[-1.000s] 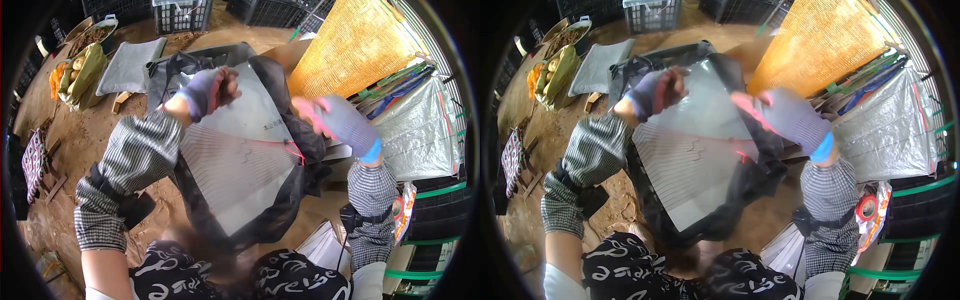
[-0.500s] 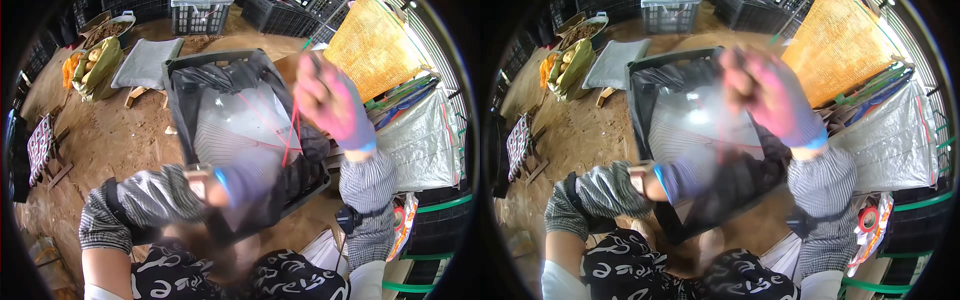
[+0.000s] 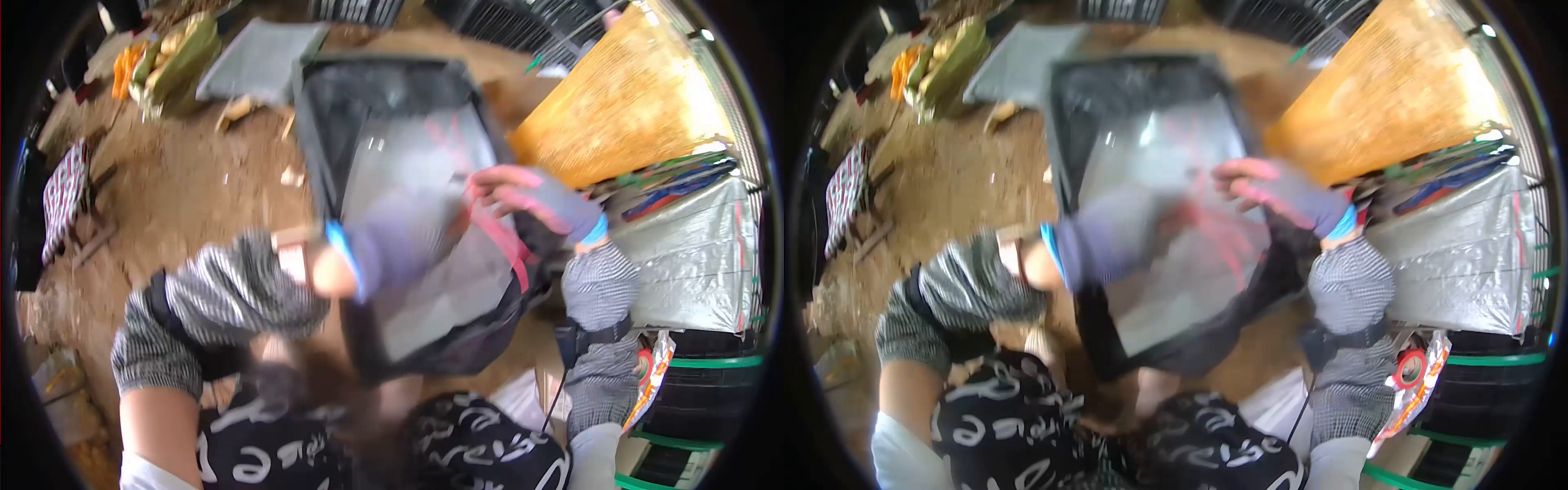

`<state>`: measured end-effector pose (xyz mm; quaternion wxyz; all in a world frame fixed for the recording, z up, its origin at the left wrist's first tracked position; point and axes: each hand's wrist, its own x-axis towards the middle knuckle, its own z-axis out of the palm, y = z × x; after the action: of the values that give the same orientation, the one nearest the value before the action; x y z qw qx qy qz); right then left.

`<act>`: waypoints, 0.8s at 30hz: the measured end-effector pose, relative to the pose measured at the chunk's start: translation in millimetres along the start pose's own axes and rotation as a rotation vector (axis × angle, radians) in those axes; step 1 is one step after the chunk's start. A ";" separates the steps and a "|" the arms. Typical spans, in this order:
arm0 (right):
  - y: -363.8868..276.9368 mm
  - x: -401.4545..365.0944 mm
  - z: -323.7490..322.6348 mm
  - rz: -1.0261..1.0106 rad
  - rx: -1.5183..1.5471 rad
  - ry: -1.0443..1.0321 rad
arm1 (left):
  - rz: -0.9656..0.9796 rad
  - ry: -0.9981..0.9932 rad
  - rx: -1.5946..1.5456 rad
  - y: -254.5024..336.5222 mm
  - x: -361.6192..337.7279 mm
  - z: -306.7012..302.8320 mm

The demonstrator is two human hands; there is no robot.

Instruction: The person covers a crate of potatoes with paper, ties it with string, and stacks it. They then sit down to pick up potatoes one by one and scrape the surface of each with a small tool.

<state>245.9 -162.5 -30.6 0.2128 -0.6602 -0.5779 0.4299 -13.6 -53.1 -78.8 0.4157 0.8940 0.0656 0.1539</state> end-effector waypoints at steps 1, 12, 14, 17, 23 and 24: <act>5.2 -4.7 2.7 -0.060 -0.126 -0.013 | -0.157 -0.117 -0.117 20.7 -0.9 -24.1; -127.8 -60.6 199.4 -0.712 -1.190 -0.279 | -0.344 -0.171 -0.200 13.2 2.4 -25.3; -117.6 -66.7 206.1 -0.744 -1.177 -0.323 | -0.343 -0.181 -0.202 17.2 1.1 -24.5; -110.3 -65.1 204.6 -0.733 -0.933 -0.211 | -0.349 -0.144 -0.176 13.5 2.4 -26.6; -96.4 -46.5 253.8 -1.015 -0.774 0.037 | -0.423 -0.161 -0.262 15.0 10.5 -27.2; -94.2 -37.5 255.6 -1.075 -0.764 0.087 | -0.394 -0.159 -0.260 14.0 13.4 -24.3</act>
<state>-15.3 -230.4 -83.2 0.1717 -0.3253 -0.9299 0.0014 -9.1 -41.2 -50.4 0.5530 0.8122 0.1855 0.0060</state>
